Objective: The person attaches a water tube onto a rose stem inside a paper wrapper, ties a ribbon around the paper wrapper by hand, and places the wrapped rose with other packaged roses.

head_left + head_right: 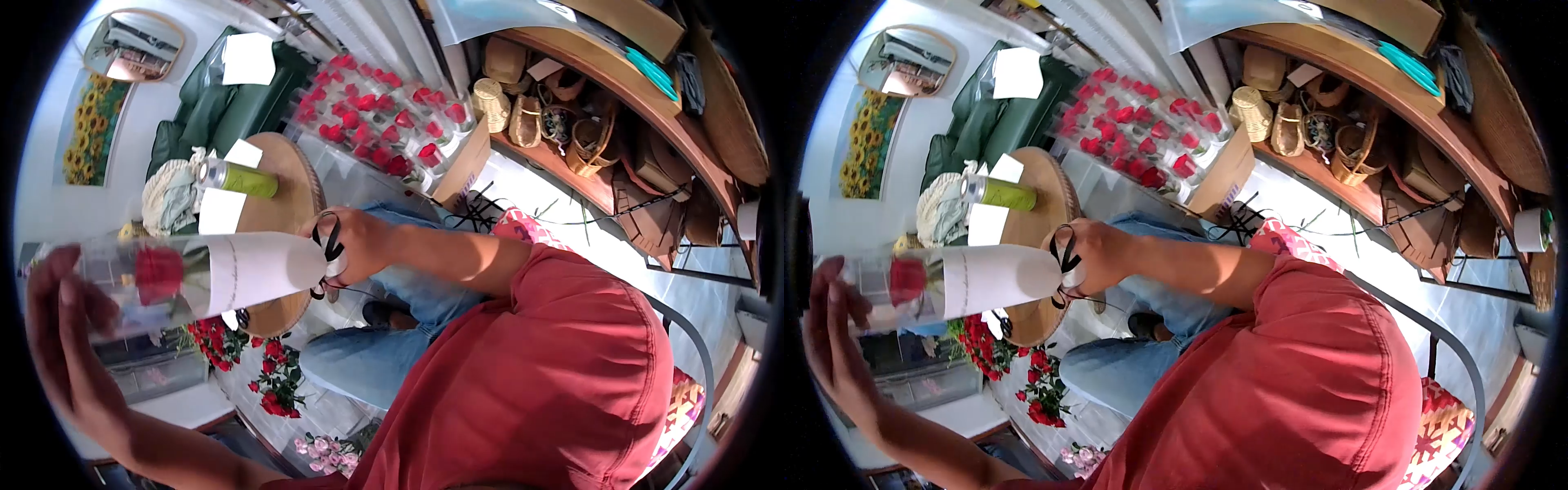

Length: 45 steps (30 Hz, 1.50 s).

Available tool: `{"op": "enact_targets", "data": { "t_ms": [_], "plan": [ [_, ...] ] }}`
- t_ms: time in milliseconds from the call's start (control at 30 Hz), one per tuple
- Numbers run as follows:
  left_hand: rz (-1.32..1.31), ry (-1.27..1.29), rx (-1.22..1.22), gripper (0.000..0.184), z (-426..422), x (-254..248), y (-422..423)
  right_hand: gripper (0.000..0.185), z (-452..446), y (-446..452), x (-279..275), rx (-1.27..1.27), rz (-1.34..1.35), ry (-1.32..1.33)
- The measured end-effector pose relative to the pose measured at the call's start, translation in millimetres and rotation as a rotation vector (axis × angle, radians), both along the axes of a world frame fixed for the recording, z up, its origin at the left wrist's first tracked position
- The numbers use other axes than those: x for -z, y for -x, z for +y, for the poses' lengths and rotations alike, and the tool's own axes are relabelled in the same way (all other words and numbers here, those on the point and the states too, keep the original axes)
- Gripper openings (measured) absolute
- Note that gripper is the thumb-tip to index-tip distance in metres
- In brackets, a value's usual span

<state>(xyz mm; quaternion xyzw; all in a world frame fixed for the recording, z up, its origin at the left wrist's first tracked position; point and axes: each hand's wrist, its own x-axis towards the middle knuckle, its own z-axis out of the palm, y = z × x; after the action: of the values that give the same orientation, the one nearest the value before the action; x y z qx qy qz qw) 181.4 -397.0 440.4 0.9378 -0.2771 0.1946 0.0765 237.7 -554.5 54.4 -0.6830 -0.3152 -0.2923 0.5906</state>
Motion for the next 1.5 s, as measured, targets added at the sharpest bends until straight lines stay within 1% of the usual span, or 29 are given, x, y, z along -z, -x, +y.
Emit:
{"op": "enact_targets", "data": {
  "t_ms": [67, 100, 133, 200, 233, 300, 333, 400, 433, 467, 567, 600, 633, 667, 700, 800, 833, 967, 1033, 1100, 1333, 1400, 1467, 1500],
  "plan": [
    [-0.008, 0.021, 0.050, 0.031, 7, 6, -18, 0.063, -6, -2, -2, -0.137, 0.076, 0.050],
    [0.001, 0.037, 0.038, 0.029, 4, 11, -20, 0.066, -3, -5, 2, -0.200, 0.086, 0.044],
    [0.070, 0.078, 0.044, 0.029, 3, 14, -21, 0.066, -1, -6, 6, -0.201, 0.084, 0.041],
    [0.028, 0.122, 0.019, 0.029, -7, 27, -13, 0.065, 1, -7, 12, -0.335, 0.242, 0.080],
    [0.028, 0.121, 0.018, 0.029, -8, 28, -9, 0.065, 3, -8, 13, -0.336, 0.242, 0.079],
    [0.008, 0.155, 0.006, 0.031, -7, 32, 2, 0.051, 5, -10, 15, -0.333, 0.238, -0.040],
    [0.010, 0.153, 0.004, 0.031, -9, 35, 10, 0.051, 5, -11, 14, -0.334, 0.239, -0.042],
    [-0.088, 0.127, -0.023, 0.029, -23, 45, 31, 0.047, 3, -13, 10, -0.302, 0.212, -0.091],
    [-0.130, 0.206, -0.056, 0.029, -38, 57, 43, 0.047, 4, -15, 11, -0.302, 0.213, -0.093],
    [-0.159, 0.226, -0.096, 0.031, -48, 65, 54, 0.048, 6, -17, 13, -0.287, 0.175, -0.102],
    [-0.244, 0.200, -0.204, 0.034, -63, 83, 85, 0.050, 9, -19, 15, -0.249, 0.135, -0.098],
    [-0.077, 0.062, 0.301, 0.022, -46, 56, 62, 0.051, 10, -19, 14, -0.224, 0.134, -0.085],
    [-0.123, 0.086, 0.321, 0.022, -42, 63, 68, 0.051, 9, -18, 13, -0.224, 0.134, -0.085],
    [-0.169, 0.112, 0.340, 0.023, -44, 71, 73, 0.051, 8, -16, 11, -0.251, 0.195, -0.088],
    [-0.167, 0.064, 0.367, 0.022, -41, 67, 71, 0.052, 7, -14, 9, -0.278, 0.255, -0.092],
    [-0.162, 0.005, 0.413, 0.022, -39, 68, 73, 0.055, 9, -14, 10, -0.300, 0.278, -0.141],
    [-0.160, 0.025, 0.344, 0.023, -45, 70, 78, 0.055, 10, -14, 11, -0.300, 0.278, -0.141],
    [-0.174, 0.018, 0.365, 0.024, -41, 70, 78, 0.056, 8, -15, 11, -0.287, 0.240, -0.153],
    [-0.106, 0.010, 0.377, 0.025, -38, 69, 80, 0.057, 7, -14, 10, -0.274, 0.231, -0.137],
    [-0.104, 0.002, 0.388, 0.025, -36, 68, 79, 0.057, 4, -12, 8, -0.304, 0.295, -0.128],
    [-0.221, -0.076, 0.423, 0.024, -35, 69, 79, 0.054, 5, -14, 8, -0.280, 0.265, -0.131],
    [-0.206, -0.125, 0.439, 0.025, -33, 68, 80, 0.058, 10, -16, 13, -0.231, 0.186, -0.164],
    [-0.193, -0.174, 0.453, 0.028, -28, 62, 84, 0.057, 11, -17, 15, -0.222, 0.167, -0.165],
    [-0.146, -0.251, 0.432, 0.030, -26, 57, 87, 0.057, 11, -18, 15, -0.210, 0.145, -0.167]
  ]
}}
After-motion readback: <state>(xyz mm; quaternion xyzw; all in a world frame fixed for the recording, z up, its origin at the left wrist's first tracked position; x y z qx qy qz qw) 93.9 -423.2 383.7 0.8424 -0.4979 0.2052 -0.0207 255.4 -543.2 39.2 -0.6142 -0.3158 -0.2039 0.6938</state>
